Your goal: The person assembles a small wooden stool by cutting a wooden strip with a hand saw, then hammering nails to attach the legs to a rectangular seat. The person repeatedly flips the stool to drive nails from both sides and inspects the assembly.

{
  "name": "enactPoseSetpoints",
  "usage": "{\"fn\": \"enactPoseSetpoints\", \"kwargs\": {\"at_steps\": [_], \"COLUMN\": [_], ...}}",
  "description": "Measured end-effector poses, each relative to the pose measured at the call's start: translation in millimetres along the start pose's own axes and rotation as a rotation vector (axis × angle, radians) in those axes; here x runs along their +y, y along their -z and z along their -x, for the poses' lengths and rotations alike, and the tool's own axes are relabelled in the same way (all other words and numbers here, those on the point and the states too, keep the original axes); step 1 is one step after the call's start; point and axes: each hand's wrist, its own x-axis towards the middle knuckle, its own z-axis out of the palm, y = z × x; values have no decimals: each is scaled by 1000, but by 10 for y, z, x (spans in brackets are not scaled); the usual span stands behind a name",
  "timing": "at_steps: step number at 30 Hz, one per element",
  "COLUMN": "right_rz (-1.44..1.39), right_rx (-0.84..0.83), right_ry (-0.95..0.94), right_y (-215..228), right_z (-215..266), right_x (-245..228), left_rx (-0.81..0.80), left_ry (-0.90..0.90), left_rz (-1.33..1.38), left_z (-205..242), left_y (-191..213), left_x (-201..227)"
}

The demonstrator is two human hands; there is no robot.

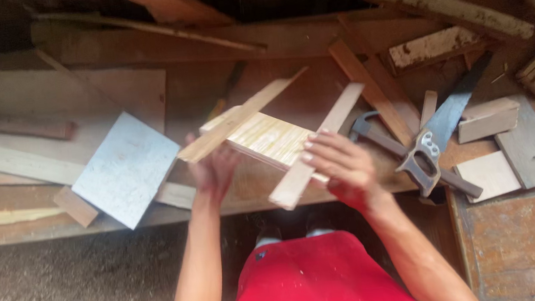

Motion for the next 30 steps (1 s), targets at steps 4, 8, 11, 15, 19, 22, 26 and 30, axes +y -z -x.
{"fn": "enactPoseSetpoints", "kwargs": {"at_steps": [4,8,11,15,19,22,26,30], "right_rz": [110,49,101,158,258,221,181,161], "right_rx": [-69,-248,-421,-520,-566,-548,-500,-467], "right_ry": [5,36,-60,-262,-391,-456,-563,-510], "right_y": [-463,-865,-1020,-1064,-1016,-1067,-1219,-1199], "right_z": [411,876,1107,1204,1129,1003,889,999], "right_x": [158,266,326,362,422,443,406,479], "left_rx": [-9,188,239,323,304,284,286,320], "left_ry": [38,127,69,39,85,54,69,81], "left_rz": [370,-10,-284,-526,-673,-758,-795,-809], "left_z": [214,184,57,-134,-269,-351,-367,-381], "left_y": [39,325,545,754,857,860,857,885], "left_x": [-426,-826,-955,-879,-685,-574,-548,-555]}}
